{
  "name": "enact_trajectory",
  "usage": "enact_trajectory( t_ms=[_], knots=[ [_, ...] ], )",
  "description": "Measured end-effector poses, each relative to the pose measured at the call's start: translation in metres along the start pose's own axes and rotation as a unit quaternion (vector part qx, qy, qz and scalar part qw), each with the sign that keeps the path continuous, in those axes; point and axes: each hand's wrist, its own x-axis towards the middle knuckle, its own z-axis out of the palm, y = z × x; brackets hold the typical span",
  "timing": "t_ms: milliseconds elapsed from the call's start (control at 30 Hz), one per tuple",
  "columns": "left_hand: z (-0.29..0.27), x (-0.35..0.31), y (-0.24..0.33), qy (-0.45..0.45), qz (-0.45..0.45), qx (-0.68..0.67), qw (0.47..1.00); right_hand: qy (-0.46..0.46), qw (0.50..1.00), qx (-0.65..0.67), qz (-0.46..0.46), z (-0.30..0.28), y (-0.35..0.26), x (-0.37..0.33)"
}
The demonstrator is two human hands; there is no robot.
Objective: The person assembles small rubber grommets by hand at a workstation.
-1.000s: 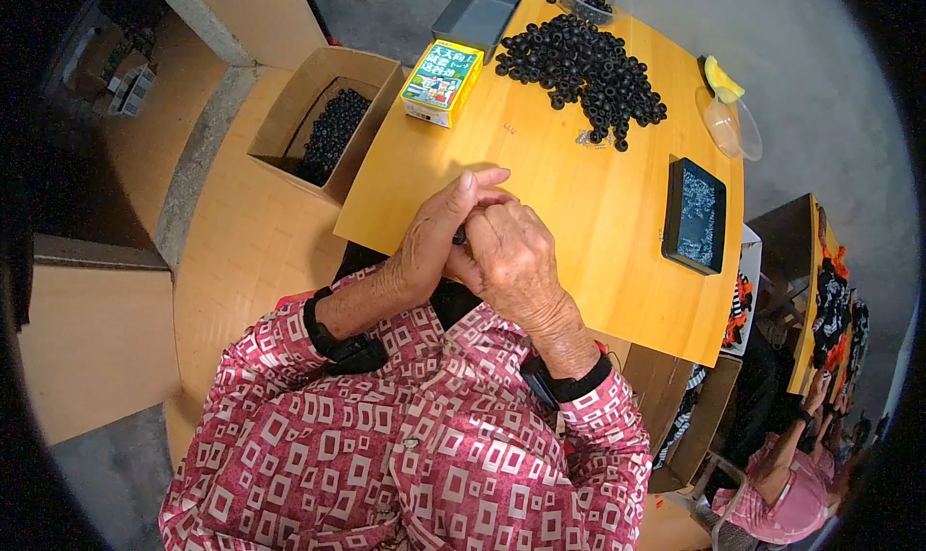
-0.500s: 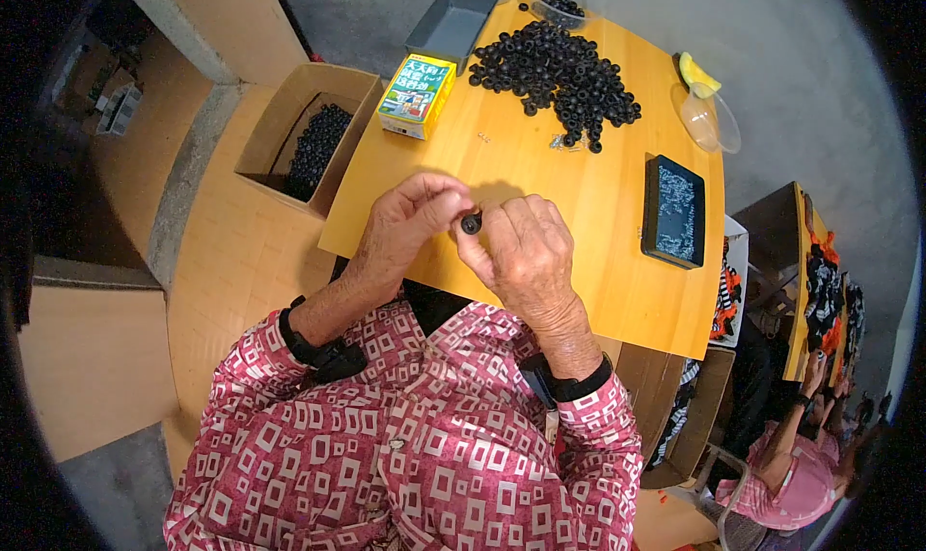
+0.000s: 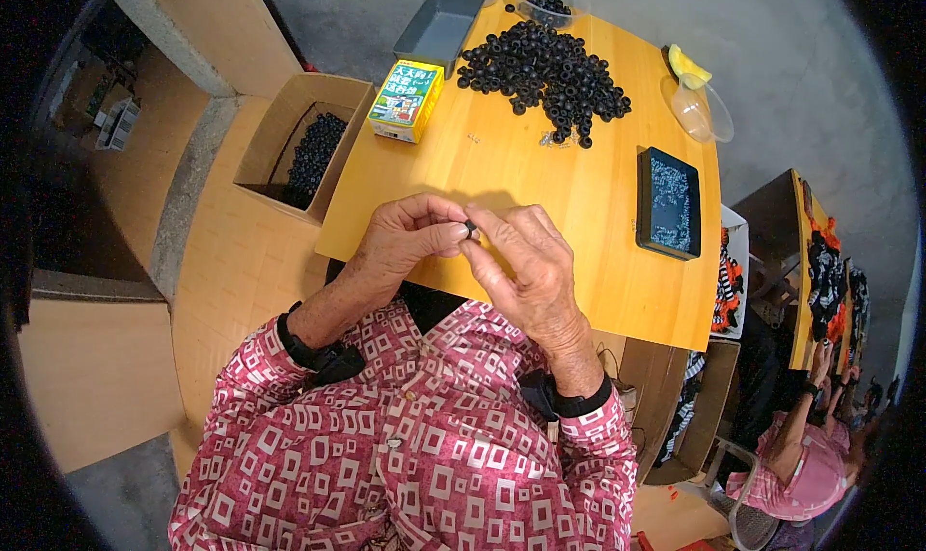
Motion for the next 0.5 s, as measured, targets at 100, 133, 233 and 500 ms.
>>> enact_trajectory(
  t_ms=[100, 133, 233, 500],
  knots=[
    [0.0, 0.0, -0.001, -0.009, 0.014, -0.007, 1.0, -0.019, 0.999, 0.022, 0.029, -0.001, 0.002, -0.002],
    [-0.001, 0.0, -0.001, -0.016, 0.0, 0.01, 1.0, -0.018, 0.999, 0.021, 0.028, -0.002, 0.003, -0.003],
    [0.0, 0.0, 0.002, -0.032, -0.021, 0.019, 0.999, -0.024, 0.993, 0.055, 0.106, -0.003, 0.008, -0.01],
    [0.0, -0.001, 0.008, -0.051, -0.019, -0.02, 0.998, 0.054, 0.897, 0.352, 0.263, -0.006, 0.013, -0.017]
  ],
)
